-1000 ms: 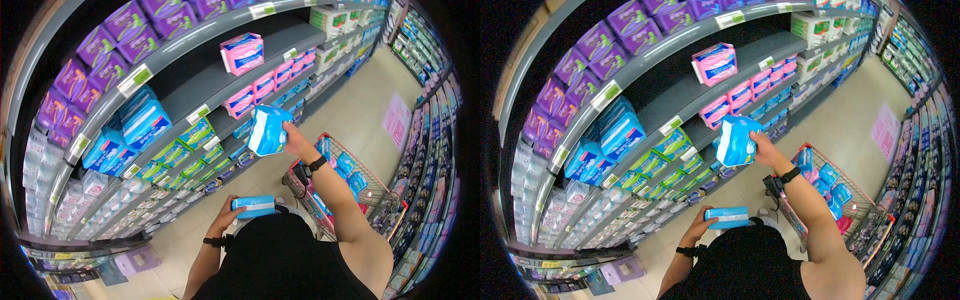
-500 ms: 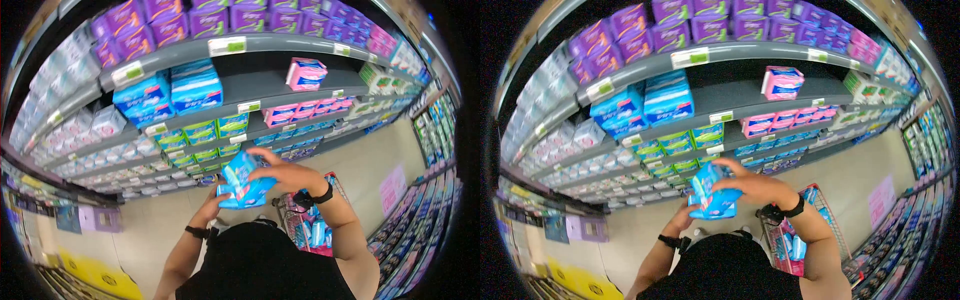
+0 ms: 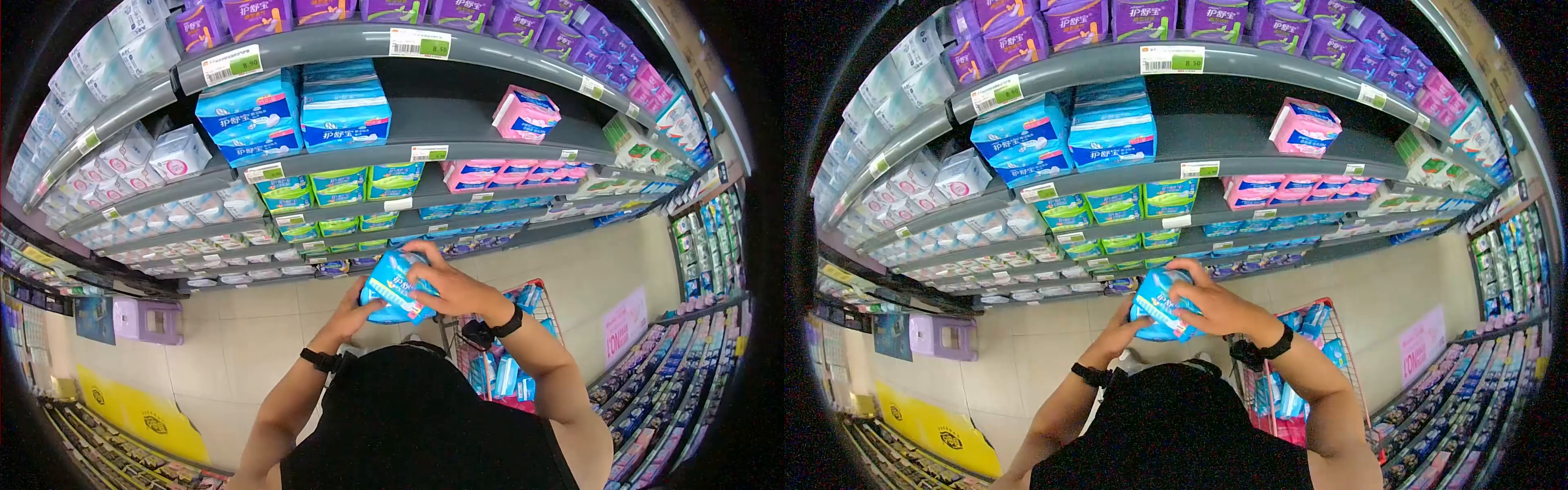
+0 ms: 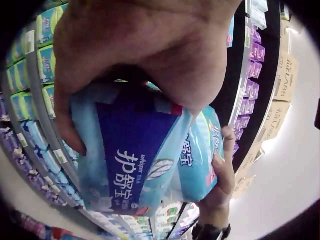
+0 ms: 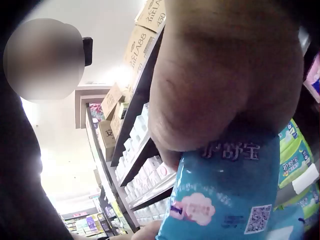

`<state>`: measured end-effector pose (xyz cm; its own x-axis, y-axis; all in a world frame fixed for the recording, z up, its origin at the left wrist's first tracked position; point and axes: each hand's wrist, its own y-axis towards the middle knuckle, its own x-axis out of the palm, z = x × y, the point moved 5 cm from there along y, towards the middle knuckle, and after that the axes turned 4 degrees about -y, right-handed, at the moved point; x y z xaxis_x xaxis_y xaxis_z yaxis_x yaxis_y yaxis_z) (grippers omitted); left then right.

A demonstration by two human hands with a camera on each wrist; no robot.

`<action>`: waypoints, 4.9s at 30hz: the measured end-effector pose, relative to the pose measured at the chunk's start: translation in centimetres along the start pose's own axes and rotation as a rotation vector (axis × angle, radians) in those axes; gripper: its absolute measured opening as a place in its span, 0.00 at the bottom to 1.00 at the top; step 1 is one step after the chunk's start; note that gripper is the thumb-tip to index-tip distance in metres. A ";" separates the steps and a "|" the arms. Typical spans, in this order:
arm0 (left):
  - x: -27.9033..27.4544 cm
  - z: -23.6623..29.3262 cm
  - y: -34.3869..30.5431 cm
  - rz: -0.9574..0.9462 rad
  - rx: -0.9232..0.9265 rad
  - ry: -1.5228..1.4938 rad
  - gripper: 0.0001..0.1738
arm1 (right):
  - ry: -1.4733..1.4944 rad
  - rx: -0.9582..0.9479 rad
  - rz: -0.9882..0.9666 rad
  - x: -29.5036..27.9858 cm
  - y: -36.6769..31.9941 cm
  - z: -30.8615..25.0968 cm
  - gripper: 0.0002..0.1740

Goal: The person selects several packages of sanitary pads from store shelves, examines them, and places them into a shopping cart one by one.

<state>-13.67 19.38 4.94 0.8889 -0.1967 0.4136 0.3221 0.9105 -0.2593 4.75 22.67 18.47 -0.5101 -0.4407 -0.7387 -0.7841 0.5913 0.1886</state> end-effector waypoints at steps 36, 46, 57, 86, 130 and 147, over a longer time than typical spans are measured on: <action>-1.5 0.8 -3.6 -0.087 0.045 0.194 0.25 | -0.583 0.291 0.118 -20.1 14.8 9.3 0.41; -2.7 -0.5 -4.1 -0.060 0.005 0.202 0.26 | -0.699 0.526 -0.159 -21.0 16.1 9.8 0.43; -1.7 -0.6 -3.6 -0.123 0.020 0.270 0.23 | -0.811 0.579 -0.081 -20.8 14.2 9.9 0.50; 1.6 0.8 -1.7 0.019 0.312 0.329 0.43 | 1.062 0.663 0.206 8.3 -7.5 8.8 0.42; 2.0 0.1 -0.6 -0.151 0.071 0.049 0.54 | 0.373 0.351 0.424 7.0 -8.1 3.8 0.48; 7.2 -3.9 -0.2 -0.538 -0.138 0.462 0.46 | 1.054 0.746 0.745 12.8 -25.2 9.7 0.30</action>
<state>-6.06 16.39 4.61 0.6322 -0.7667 0.1114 0.7653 0.5956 -0.2441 21.44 8.70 -2.03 -0.9720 0.0295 0.2333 -0.0441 0.9516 -0.3041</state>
